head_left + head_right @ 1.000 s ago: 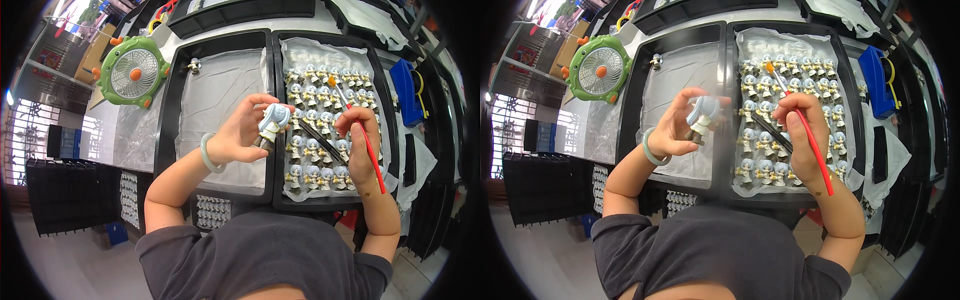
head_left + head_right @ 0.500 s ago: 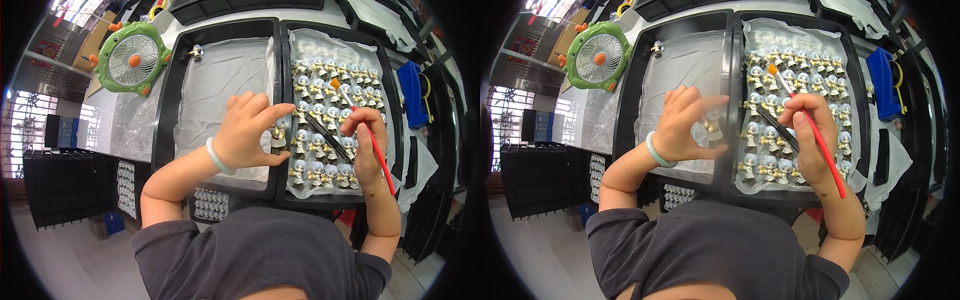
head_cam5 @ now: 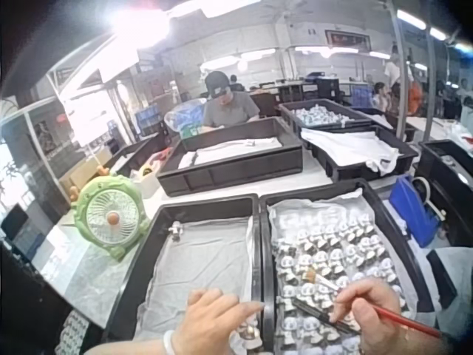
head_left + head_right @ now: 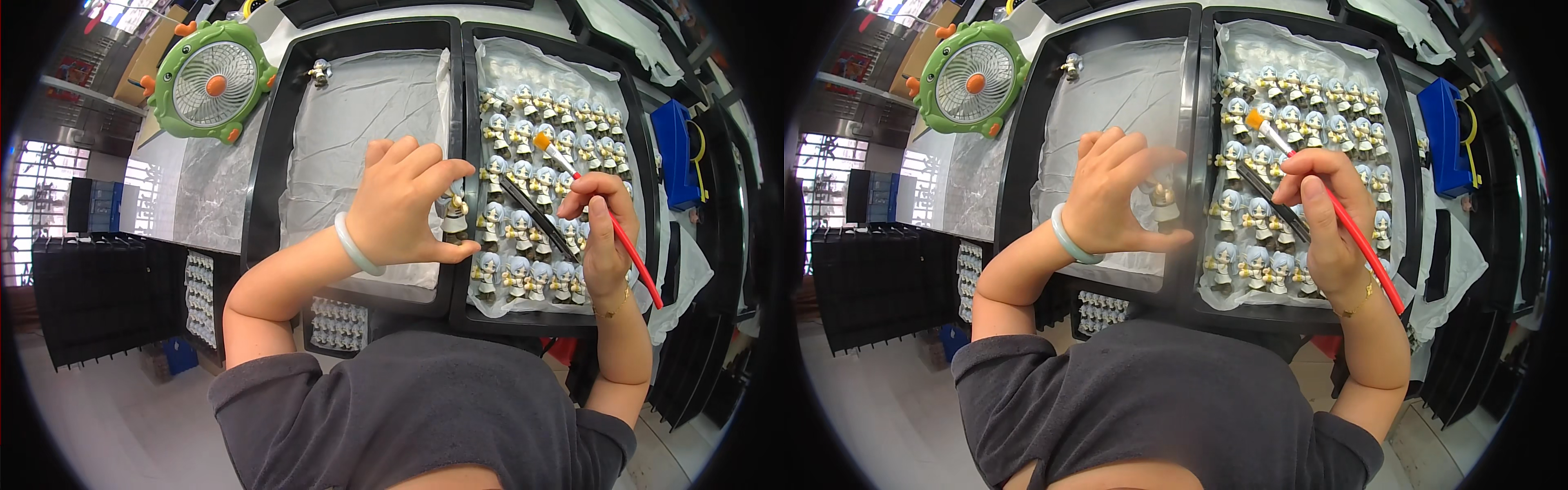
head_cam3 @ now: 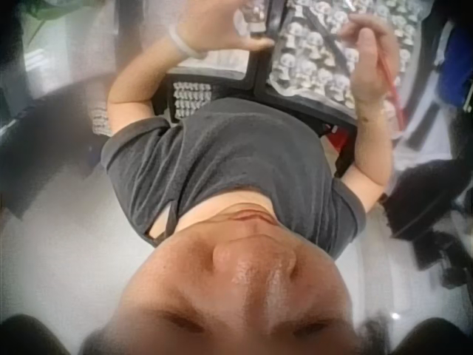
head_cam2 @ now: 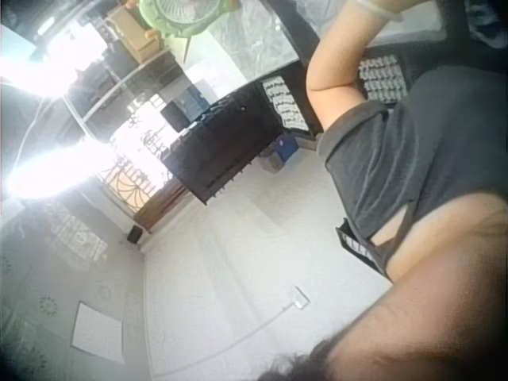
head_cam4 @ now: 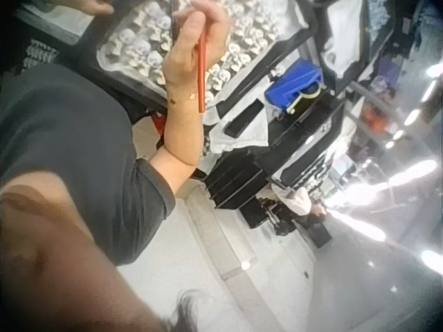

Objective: The person paints small figurines with a red-handled brush. They pick up each figure from a tray, apply paint to specific details, and place the finished figure into an adjacent tray. The process is repeated for multiple figures in a continuous assembly line fashion.

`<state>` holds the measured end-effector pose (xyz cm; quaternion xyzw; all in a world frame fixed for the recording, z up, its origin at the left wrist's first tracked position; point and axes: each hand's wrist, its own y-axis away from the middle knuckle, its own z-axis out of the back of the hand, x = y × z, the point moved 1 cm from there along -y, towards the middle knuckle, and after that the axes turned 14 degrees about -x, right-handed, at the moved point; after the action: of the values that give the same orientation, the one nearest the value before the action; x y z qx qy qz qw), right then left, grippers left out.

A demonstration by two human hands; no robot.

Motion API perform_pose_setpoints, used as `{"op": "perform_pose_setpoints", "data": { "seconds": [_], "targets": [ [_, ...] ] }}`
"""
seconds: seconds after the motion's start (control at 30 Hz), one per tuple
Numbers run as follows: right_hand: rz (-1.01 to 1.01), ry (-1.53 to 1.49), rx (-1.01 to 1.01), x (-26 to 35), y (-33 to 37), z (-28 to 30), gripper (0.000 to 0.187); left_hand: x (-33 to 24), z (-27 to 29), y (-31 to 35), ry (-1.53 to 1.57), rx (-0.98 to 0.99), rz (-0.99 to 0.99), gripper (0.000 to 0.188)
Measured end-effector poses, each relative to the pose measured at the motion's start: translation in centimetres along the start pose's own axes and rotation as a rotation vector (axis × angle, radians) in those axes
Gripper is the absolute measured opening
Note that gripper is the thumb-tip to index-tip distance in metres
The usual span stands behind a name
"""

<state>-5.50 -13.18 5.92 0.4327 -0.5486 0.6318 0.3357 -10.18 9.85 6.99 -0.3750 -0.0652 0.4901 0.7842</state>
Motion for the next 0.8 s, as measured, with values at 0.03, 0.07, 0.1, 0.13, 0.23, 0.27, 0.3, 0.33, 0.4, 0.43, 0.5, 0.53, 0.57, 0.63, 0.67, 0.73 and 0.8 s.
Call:
{"op": "perform_pose_setpoints", "data": {
  "seconds": [0.03, 0.07, 0.1, 0.13, 0.23, 0.27, 0.3, 0.33, 0.4, 0.43, 0.5, 0.53, 0.57, 0.63, 0.67, 0.73, 0.8],
  "targets": [
    [0.007, -0.001, 0.004, 0.0, 0.0, 0.0, 0.021, 0.0, 0.0, 0.0, 0.002, -0.002, -0.003, 0.059],
    [0.009, 0.000, 0.006, 0.0, 0.0, 0.0, 0.021, 0.0, 0.0, 0.0, 0.003, -0.005, -0.006, 0.059],
    [0.012, 0.002, 0.009, 0.0, 0.0, 0.0, 0.021, 0.0, 0.0, 0.1, 0.005, 0.015, -0.002, 0.059],
    [0.018, 0.000, 0.012, -0.1, -0.1, 0.0, 0.021, 0.0, 0.1, 0.0, 0.002, 0.034, 0.000, 0.060],
    [0.024, 0.023, 0.004, 0.1, -0.1, 0.1, 0.021, 0.4, 0.1, -0.3, 0.022, 0.094, 0.024, 0.058],
    [0.011, 0.024, -0.006, 0.1, 0.0, 0.1, 0.021, 0.7, 0.1, -0.7, 0.033, 0.115, 0.029, 0.057],
    [-0.003, 0.026, -0.017, 0.0, 0.0, 0.1, 0.021, 1.9, 0.2, -1.3, 0.072, 0.131, 0.112, 0.057],
    [-0.015, 0.029, -0.029, 0.0, 0.1, 0.2, 0.021, 3.8, 0.5, -2.1, 0.112, 0.145, 0.194, 0.056],
    [-0.029, 0.014, -0.031, 0.1, 0.2, -0.1, 0.020, 8.5, 1.2, -3.5, 0.045, 0.122, 0.307, 0.057],
    [-0.028, 0.004, -0.021, 0.2, 0.2, -0.3, 0.020, 11.7, 1.9, -3.9, -0.113, 0.139, 0.375, 0.058],
    [0.004, 0.027, -0.024, 0.2, 0.2, -0.5, 0.019, 17.9, 1.8, -4.4, -0.390, 0.173, 0.420, 0.060],
    [-0.005, 0.038, -0.013, 0.2, 0.2, -0.5, 0.018, 20.8, 1.6, -4.1, -0.466, 0.207, 0.482, 0.062],
    [-0.014, 0.050, -0.003, 0.0, 0.1, -0.5, 0.018, 23.7, 1.1, -3.2, -0.433, 0.151, 0.521, 0.064],
    [-0.015, 0.049, -0.004, -0.5, -0.1, -0.4, 0.017, 28.3, -1.0, -1.4, -0.449, 0.185, 0.586, 0.066],
    [-0.015, 0.054, -0.001, -0.6, -0.1, -0.5, 0.017, 29.0, -1.7, -1.2, -0.486, 0.230, 0.602, 0.066],
    [-0.020, 0.060, 0.006, -0.8, -0.1, -0.4, 0.017, 29.3, -3.2, -0.8, -0.538, 0.183, 0.538, 0.065],
    [-0.009, 0.055, 0.009, -0.5, -0.1, -0.3, 0.016, 29.6, -4.3, -0.7, -0.525, 0.146, 0.547, 0.062]
  ]
}}
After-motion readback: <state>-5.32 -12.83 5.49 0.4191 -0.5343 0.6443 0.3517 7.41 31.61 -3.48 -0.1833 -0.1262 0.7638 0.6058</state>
